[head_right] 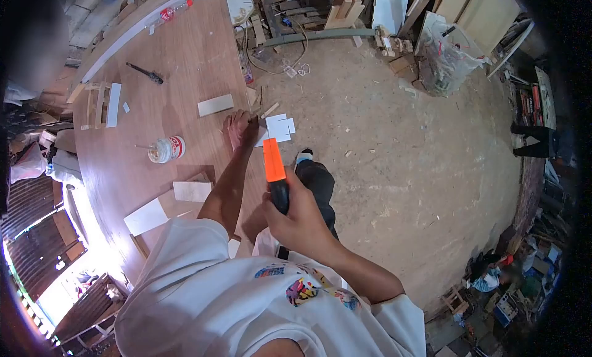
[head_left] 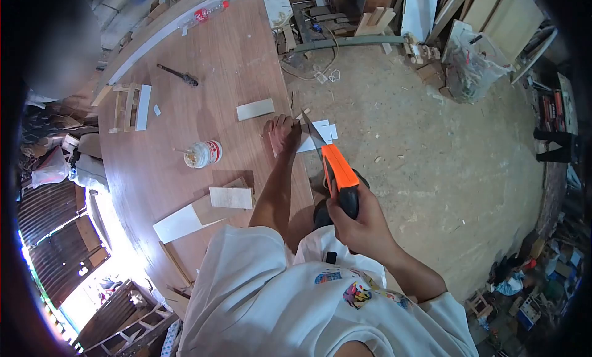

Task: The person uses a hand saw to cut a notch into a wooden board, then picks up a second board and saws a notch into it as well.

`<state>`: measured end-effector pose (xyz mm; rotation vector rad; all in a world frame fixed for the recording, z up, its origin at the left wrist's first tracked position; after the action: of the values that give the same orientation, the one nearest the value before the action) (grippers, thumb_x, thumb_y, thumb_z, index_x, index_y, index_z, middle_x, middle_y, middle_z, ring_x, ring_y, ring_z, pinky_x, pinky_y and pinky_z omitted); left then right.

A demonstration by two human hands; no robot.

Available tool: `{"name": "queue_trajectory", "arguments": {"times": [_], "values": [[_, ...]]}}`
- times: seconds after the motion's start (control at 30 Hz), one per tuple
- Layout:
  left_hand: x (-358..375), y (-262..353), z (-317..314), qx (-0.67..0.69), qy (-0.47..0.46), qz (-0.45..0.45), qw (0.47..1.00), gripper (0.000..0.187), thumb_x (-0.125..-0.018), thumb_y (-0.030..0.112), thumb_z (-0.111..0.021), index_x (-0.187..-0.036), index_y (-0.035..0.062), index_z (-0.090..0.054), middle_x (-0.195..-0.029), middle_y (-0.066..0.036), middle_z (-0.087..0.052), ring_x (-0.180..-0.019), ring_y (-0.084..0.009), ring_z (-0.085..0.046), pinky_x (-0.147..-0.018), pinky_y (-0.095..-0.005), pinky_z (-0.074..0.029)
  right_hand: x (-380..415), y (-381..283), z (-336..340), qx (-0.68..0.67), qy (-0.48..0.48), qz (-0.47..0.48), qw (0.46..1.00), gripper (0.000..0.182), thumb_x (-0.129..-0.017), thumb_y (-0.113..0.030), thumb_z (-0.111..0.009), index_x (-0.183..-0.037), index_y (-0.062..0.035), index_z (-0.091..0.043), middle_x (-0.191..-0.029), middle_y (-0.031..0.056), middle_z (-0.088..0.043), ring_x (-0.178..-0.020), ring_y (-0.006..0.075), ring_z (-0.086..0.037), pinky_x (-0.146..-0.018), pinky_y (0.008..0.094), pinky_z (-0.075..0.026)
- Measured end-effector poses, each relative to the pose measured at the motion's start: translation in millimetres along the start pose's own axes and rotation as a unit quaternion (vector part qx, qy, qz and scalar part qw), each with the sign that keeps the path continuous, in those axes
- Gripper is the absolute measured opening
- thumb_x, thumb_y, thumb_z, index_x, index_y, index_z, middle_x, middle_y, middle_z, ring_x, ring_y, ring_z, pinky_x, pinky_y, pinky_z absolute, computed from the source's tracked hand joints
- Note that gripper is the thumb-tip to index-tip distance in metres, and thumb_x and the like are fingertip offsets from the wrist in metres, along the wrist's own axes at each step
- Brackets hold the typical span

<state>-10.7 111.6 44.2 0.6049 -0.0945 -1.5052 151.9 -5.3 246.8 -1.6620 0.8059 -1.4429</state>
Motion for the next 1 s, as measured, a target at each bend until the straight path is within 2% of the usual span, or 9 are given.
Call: {"name": "queue_trajectory", "arguments": {"times": [0.23,0.4,0.47,0.5,0.67,0.73,0.83,0.87,1.0], "values": [[-1.0,-2.9,-2.7,-0.006,0.008,-0.015,1.0,0.009,-0.074,0.016,-0.06,-0.073,0.0072,-0.061,-0.082,-0.009,-0.061,-0.087,-0.027,-0.057,-0.083,-0.04,-0.043,-129.9,66.4,-17.5,0.08,0.049,0.157,0.983,0.025,-0.077,-0.004,-0.059,-0.099,0.0037,-0.051,-0.073,0.0143,-0.055,-0.067,0.0253,-0.056,-0.064,0.0348,-0.045],[-9.5,-4.6,-6.6,-0.018,-0.019,0.004,1.0,0.01,-0.075,0.016,-0.057,-0.071,0.0075,-0.061,-0.082,-0.009,-0.061,-0.087,-0.0275,-0.057,-0.084,-0.0412,-0.043,-77.5,40.7,-1.8,0.043,0.023,0.042,0.998,0.012,-0.083,-0.005,-0.056,-0.093,-0.0011,-0.05,-0.066,0.0009,-0.047,-0.063,0.008,-0.048,-0.055,0.0281,-0.041],[-0.6,-5.9,-7.6,0.007,-0.026,0.005,1.0,0.011,-0.074,0.018,-0.059,-0.072,0.0074,-0.062,-0.082,-0.009,-0.061,-0.087,-0.028,-0.057,-0.087,-0.0419,-0.041,-20.6,-7.4,1.6,0.083,0.013,0.035,0.996,0.016,-0.08,-0.005,-0.054,-0.094,0.0021,-0.05,-0.071,0.0141,-0.051,-0.066,0.0181,-0.051,-0.063,0.0332,-0.044],[-0.8,-5.2,-8.2,0.008,-0.023,0.005,1.0,0.011,-0.074,0.018,-0.059,-0.072,0.0074,-0.062,-0.082,-0.009,-0.061,-0.087,-0.028,-0.057,-0.087,-0.0419,-0.041,-4.7,-13.2,0.2,0.031,0.003,0.034,0.999,0.016,-0.08,-0.003,-0.054,-0.095,0.0016,-0.051,-0.071,0.0121,-0.051,-0.067,0.0147,-0.05,-0.063,0.0312,-0.044],[-1.9,0.9,0.8,0.026,-0.008,-0.008,1.0,0.01,-0.073,0.017,-0.06,-0.073,0.0073,-0.063,-0.081,-0.009,-0.061,-0.086,-0.027,-0.058,-0.086,-0.0404,-0.042,-55.3,80.2,4.1,0.053,0.036,0.037,0.997,0.021,-0.079,-0.002,-0.054,-0.1,0.0018,-0.052,-0.067,0.0101,-0.052,-0.063,0.0142,-0.053,-0.059,0.0308,-0.043],[5.4,0.7,-1.2,0.005,0.008,-0.006,1.0,0.01,-0.073,0.017,-0.06,-0.073,0.0074,-0.063,-0.08,-0.009,-0.061,-0.085,-0.0268,-0.058,-0.085,-0.0404,-0.042,-100.8,113.1,-6.6,0.054,0.022,0.085,0.995,0.012,-0.079,-0.001,-0.054,-0.091,-0.0014,-0.051,-0.067,0.0005,-0.047,-0.059,0.0084,-0.046,-0.054,0.0267,-0.04],[-1.3,-5.2,-5.5,-0.02,0.012,-0.008,1.0,0.009,-0.073,0.016,-0.061,-0.073,0.0074,-0.062,-0.077,-0.008,-0.061,-0.081,-0.0263,-0.058,-0.082,-0.0407,-0.042,-112.2,79.1,-8.8,0.099,0.067,0.154,0.981,0.012,-0.079,-0.003,-0.055,-0.09,-0.0004,-0.05,-0.066,0.0022,-0.047,-0.059,0.0112,-0.046,-0.055,0.0297,-0.041],[-1.4,-5.1,-9.5,-0.02,-0.002,-0.011,1.0,0.009,-0.073,0.016,-0.061,-0.073,0.0073,-0.062,-0.075,-0.008,-0.06,-0.079,-0.0261,-0.058,-0.081,-0.0409,-0.043,-106.6,72.6,-5.2,0.123,0.063,0.136,0.981,0.023,-0.08,-0.004,-0.056,-0.102,0.0028,-0.051,-0.066,0.0161,-0.054,-0.059,0.0202,-0.057,-0.057,0.0352,-0.044],[-1.7,0.5,-4.4,-0.003,-0.004,-0.019,1.0,0.01,-0.074,0.016,-0.06,-0.072,0.007,-0.061,-0.077,-0.008,-0.06,-0.082,-0.0264,-0.057,-0.083,-0.0407,-0.041,-22.9,5.0,-3.7,0.085,0.019,0.088,0.992,0.024,-0.08,-0.004,-0.057,-0.102,0.0026,-0.051,-0.069,0.0163,-0.055,-0.062,0.019,-0.057,-0.059,0.0343,-0.045]]}}
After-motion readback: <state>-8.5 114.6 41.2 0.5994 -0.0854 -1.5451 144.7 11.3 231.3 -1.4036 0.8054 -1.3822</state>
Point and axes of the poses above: each hand's wrist, its own x-axis away from the middle knuckle, its own z-axis out of the back of the hand, y = z × x, the point moved 10 cm from there along -x, towards the middle knuckle
